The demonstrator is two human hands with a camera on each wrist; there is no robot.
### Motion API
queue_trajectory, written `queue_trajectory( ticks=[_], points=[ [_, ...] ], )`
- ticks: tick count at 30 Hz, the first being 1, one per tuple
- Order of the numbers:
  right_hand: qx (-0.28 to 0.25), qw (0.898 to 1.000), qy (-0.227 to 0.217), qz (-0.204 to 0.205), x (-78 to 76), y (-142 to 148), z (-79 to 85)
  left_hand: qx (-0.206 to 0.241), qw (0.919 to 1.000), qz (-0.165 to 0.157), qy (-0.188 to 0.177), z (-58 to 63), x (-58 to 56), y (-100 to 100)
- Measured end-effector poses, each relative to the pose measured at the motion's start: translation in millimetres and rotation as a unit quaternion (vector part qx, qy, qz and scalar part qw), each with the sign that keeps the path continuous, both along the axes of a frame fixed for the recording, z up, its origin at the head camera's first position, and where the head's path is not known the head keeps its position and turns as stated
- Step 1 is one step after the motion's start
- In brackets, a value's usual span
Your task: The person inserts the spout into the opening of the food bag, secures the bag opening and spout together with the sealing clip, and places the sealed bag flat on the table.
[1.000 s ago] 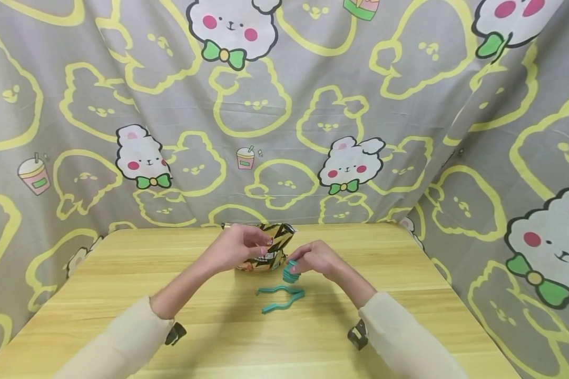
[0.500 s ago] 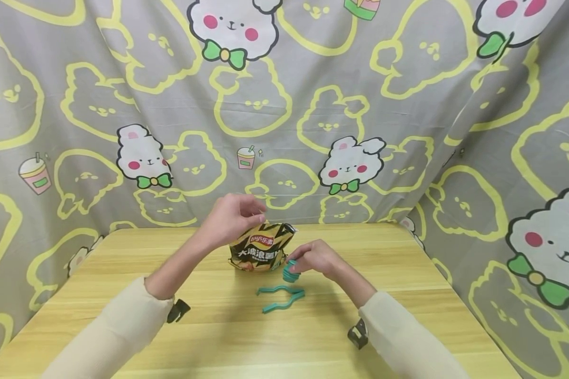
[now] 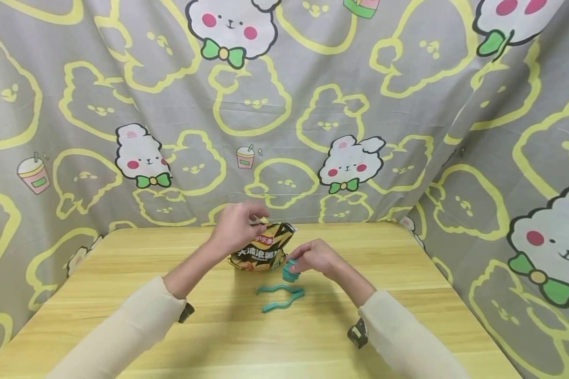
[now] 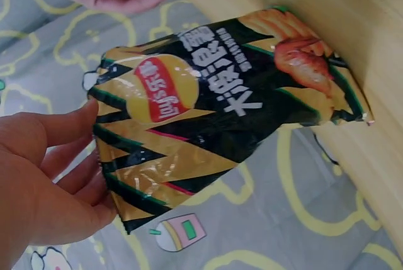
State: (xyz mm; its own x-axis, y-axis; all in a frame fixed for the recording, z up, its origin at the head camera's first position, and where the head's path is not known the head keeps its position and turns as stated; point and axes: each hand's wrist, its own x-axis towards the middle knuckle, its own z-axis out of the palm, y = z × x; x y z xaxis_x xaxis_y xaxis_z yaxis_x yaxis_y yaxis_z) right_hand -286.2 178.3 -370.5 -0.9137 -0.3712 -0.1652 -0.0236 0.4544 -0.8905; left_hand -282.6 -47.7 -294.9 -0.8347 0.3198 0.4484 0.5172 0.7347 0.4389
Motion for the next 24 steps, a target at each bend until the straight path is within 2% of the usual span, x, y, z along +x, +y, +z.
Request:
queue_trajectory(
  ticks=[10, 24],
  points=[
    [0.001, 1.000, 0.005, 0.002, -3.0, 0.3, -1.5, 0.010, 0.9999, 0.004, -0.007, -6.4, -5.5, 0.3],
    [0.006, 1.000, 0.007, -0.004, -2.1, 0.4, 1.5, 0.005, 0.9994, -0.010, 0.033, -10.7, -9.5, -0.3]
  ],
)
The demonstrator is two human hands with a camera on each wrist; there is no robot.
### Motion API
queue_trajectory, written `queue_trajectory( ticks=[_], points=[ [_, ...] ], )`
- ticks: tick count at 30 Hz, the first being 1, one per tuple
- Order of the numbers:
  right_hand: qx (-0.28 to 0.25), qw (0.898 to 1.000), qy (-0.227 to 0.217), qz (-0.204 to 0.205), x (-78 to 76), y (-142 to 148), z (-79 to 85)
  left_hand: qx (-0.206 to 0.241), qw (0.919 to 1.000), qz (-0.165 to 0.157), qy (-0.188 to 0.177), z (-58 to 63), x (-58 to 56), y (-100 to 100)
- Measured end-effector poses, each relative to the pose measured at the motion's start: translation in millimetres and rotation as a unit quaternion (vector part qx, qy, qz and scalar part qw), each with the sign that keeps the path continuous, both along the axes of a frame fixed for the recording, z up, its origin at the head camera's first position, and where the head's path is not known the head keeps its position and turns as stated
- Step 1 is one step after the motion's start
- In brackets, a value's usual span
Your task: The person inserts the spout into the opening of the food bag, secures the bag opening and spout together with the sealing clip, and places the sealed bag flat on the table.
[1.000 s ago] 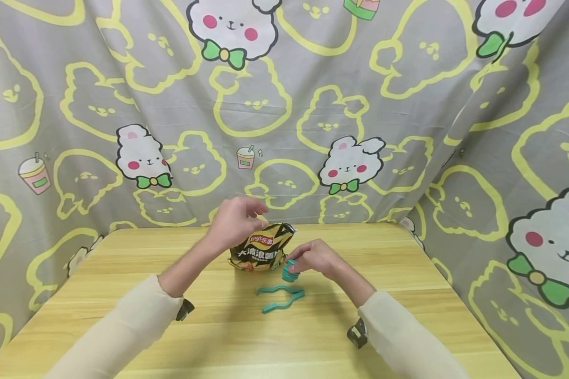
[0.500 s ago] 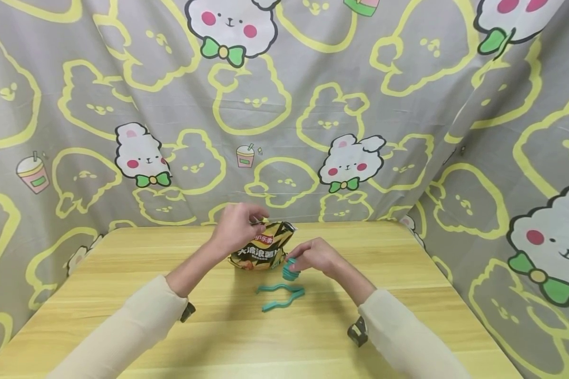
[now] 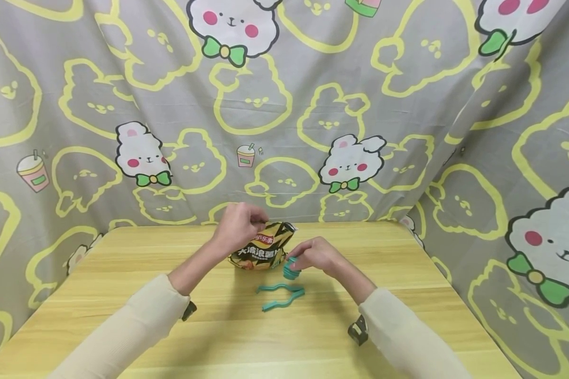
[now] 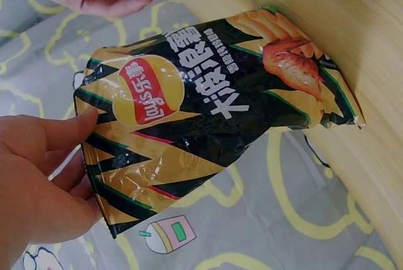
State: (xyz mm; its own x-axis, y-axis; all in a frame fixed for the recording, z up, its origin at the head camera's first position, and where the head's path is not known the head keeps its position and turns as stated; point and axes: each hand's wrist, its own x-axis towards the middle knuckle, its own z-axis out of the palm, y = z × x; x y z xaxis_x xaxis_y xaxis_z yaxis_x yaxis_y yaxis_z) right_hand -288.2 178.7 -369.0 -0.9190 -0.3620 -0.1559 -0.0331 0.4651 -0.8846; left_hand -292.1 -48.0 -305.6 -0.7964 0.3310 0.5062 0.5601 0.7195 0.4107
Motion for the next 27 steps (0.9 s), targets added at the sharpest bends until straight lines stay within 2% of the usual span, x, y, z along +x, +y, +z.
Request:
queue_trajectory(
  ticks=[13, 27],
  points=[
    [0.020, 1.000, 0.022, -0.002, -0.9, 5.8, 15.9, -0.001, 0.9998, -0.003, -0.017, 2.0, 0.2, 1.0],
    [0.063, 0.996, 0.057, -0.006, -5.7, 16.4, 55.1, -0.015, 0.9998, -0.004, -0.008, 3.1, -0.2, 0.7]
  ],
)
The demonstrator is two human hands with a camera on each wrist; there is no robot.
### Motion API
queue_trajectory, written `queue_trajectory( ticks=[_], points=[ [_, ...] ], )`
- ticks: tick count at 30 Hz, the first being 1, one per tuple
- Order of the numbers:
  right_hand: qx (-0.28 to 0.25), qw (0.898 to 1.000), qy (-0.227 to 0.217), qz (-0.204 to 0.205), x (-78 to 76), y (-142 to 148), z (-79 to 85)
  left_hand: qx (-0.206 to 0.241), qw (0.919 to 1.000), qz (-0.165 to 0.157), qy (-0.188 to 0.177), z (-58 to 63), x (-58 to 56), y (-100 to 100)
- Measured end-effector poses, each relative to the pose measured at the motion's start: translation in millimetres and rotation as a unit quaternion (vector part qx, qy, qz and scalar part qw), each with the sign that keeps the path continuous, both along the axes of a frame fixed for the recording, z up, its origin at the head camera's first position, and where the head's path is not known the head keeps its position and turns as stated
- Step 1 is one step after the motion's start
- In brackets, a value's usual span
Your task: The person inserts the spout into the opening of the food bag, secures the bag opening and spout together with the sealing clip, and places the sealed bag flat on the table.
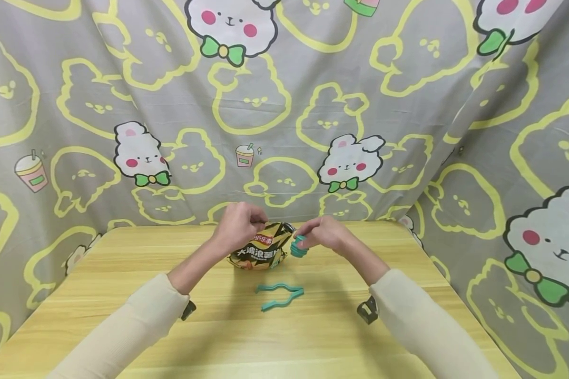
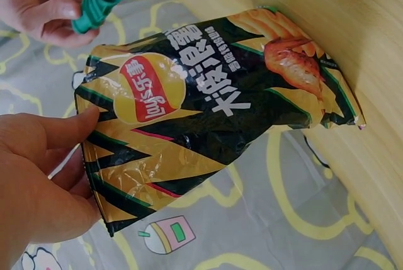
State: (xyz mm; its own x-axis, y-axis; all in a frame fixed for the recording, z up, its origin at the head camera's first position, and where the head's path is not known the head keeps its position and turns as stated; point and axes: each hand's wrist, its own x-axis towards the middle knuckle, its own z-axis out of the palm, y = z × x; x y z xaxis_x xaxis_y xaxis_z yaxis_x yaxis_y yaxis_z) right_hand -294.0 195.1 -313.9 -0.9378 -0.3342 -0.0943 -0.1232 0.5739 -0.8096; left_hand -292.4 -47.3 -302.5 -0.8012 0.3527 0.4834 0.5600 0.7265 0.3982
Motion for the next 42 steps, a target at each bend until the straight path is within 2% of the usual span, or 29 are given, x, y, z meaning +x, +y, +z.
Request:
queue_trajectory(
  ticks=[11, 18, 22, 29, 42],
  points=[
    [0.004, 0.999, 0.021, -0.027, -5.3, 1.0, 26.1, -0.003, 1.0000, -0.001, -0.001, 0.0, -0.5, -0.8],
    [0.002, 0.998, 0.034, -0.060, -7.2, -0.2, 35.0, -0.008, 1.0000, -0.005, -0.002, -0.5, -0.4, -0.2],
    [-0.001, 0.997, 0.037, -0.065, -8.5, -2.3, 35.5, -0.008, 0.9999, -0.007, -0.004, 0.0, -0.2, -0.1],
    [-0.052, 0.996, 0.037, -0.068, -10.4, -8.1, 30.7, -0.010, 0.9999, -0.005, -0.010, 0.2, -0.8, 0.1],
    [-0.067, 0.995, 0.032, -0.073, -12.9, -13.8, 20.3, -0.006, 0.9999, -0.011, -0.009, 0.6, -1.9, -0.1]
  ],
)
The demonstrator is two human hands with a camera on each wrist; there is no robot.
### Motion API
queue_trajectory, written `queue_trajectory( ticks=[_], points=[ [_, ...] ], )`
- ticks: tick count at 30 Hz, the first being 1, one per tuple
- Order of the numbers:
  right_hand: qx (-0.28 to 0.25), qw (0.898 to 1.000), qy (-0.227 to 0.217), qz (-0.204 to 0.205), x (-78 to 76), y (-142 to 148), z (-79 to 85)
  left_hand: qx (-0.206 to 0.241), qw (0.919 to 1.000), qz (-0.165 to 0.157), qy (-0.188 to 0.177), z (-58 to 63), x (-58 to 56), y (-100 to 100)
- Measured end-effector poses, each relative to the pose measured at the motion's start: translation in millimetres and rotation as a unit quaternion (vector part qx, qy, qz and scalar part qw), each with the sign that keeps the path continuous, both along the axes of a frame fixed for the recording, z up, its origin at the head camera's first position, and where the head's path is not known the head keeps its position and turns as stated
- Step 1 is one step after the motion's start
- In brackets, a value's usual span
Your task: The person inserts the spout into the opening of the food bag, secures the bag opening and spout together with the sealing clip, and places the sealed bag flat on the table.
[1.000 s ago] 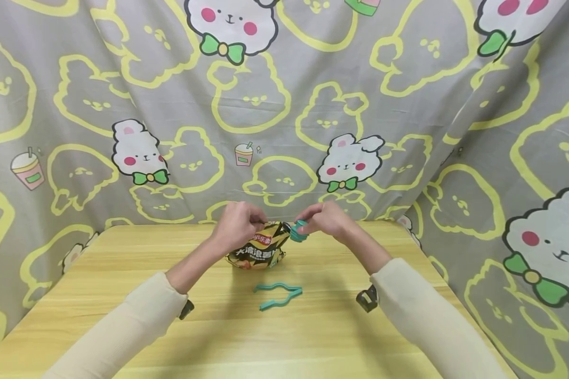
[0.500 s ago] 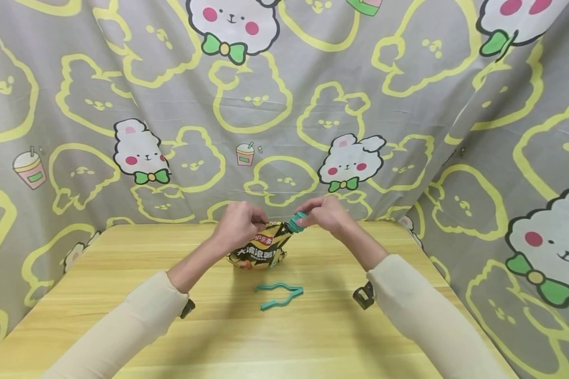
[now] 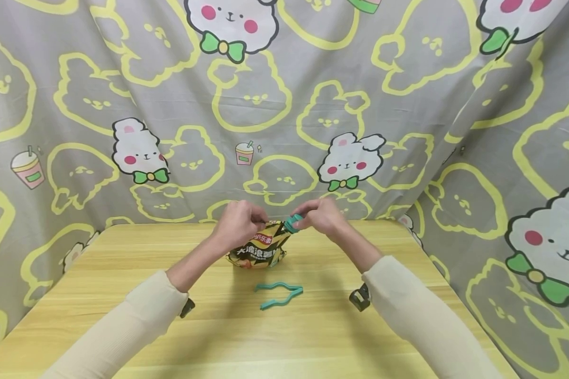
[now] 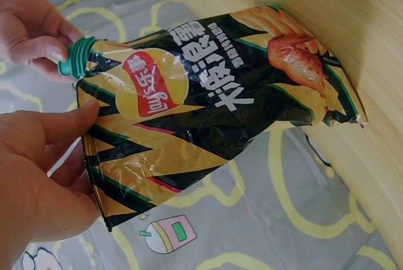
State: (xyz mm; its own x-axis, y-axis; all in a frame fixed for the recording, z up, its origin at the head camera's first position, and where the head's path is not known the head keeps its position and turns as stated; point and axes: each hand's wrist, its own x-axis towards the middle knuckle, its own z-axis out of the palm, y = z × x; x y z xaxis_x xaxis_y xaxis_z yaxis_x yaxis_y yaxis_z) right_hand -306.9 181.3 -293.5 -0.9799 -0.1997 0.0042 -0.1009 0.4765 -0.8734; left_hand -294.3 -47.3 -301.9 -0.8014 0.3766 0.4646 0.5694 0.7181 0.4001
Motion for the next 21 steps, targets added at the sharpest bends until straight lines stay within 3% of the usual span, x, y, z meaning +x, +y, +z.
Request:
queue_trajectory(
  ticks=[21],
  points=[
    [-0.007, 1.000, -0.001, -0.005, 1.8, -3.3, -7.7, 0.013, 0.9999, -0.001, -0.007, 1.0, 0.5, -1.6]
  ],
)
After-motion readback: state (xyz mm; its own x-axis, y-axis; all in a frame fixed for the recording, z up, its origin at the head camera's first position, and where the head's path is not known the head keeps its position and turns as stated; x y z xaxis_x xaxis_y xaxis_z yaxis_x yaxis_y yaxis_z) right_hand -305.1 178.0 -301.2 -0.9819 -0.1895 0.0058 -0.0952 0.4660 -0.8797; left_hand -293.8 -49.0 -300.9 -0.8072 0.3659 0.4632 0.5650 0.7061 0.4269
